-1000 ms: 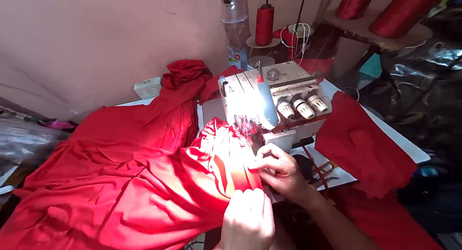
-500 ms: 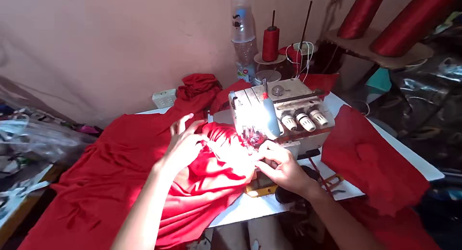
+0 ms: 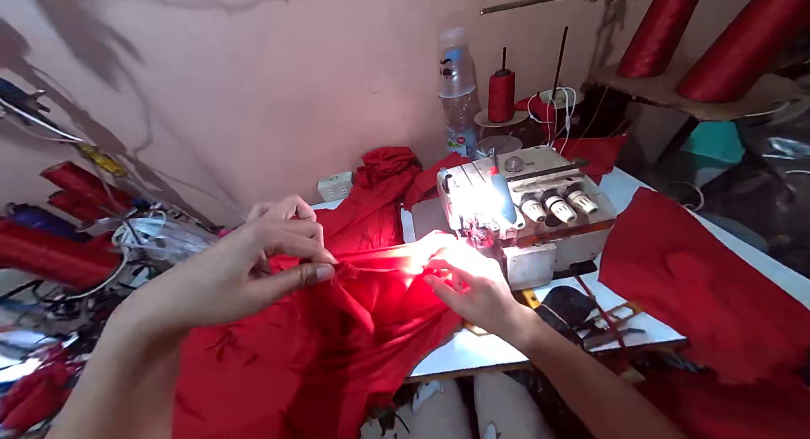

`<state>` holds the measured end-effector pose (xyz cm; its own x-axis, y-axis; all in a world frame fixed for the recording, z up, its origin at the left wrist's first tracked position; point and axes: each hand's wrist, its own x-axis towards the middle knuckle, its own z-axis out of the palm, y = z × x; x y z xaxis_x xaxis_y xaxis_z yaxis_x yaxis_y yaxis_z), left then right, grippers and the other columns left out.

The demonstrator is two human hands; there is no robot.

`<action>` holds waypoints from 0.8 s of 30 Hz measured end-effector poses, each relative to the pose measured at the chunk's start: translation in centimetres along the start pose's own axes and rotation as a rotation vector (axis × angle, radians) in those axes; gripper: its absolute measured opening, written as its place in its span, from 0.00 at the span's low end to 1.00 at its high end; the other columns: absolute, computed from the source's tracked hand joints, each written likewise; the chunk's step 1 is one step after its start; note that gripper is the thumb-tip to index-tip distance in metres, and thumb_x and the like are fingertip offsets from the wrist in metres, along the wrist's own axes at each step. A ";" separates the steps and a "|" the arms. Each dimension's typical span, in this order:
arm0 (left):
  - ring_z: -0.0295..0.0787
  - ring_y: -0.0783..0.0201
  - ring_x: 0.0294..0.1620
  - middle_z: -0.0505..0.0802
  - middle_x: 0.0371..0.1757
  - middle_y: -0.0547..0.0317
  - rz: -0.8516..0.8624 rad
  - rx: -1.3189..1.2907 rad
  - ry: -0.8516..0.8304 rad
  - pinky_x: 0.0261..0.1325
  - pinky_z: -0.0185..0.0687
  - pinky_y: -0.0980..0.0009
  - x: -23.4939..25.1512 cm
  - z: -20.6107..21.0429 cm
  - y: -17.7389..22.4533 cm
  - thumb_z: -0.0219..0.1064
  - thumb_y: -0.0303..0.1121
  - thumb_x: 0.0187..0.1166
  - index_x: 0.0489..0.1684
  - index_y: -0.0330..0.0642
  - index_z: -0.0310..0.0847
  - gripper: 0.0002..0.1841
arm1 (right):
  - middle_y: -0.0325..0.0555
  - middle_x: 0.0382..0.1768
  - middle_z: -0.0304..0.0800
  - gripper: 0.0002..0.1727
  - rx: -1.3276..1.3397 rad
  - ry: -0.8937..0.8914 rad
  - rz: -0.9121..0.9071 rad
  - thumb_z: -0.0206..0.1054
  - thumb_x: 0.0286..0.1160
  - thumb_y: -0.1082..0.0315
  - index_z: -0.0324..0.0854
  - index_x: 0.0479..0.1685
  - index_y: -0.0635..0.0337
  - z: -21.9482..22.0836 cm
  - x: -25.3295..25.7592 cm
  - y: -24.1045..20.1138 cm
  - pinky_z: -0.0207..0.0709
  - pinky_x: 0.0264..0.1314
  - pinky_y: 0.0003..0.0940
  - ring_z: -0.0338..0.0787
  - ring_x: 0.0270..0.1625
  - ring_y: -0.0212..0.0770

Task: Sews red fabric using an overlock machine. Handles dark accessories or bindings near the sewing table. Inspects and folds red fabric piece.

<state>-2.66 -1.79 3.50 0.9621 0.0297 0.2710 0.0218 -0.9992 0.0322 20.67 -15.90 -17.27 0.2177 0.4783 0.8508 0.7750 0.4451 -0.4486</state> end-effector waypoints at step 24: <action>0.73 0.82 0.39 0.81 0.24 0.87 -0.058 -0.110 0.178 0.53 0.62 0.68 0.7 2.4 -1.5 0.70 0.48 0.69 0.15 0.64 0.87 0.11 | 0.42 0.26 0.86 0.12 -0.046 -0.043 0.136 0.67 0.77 0.61 0.92 0.41 0.59 -0.6 1.0 -0.2 0.72 0.31 0.30 0.77 0.25 0.33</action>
<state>-1.39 -0.38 1.32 0.8969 0.1010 0.4306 0.0367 -0.9872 0.1551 21.08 -15.96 -16.15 0.2980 0.5646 0.7697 0.7663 0.3393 -0.5456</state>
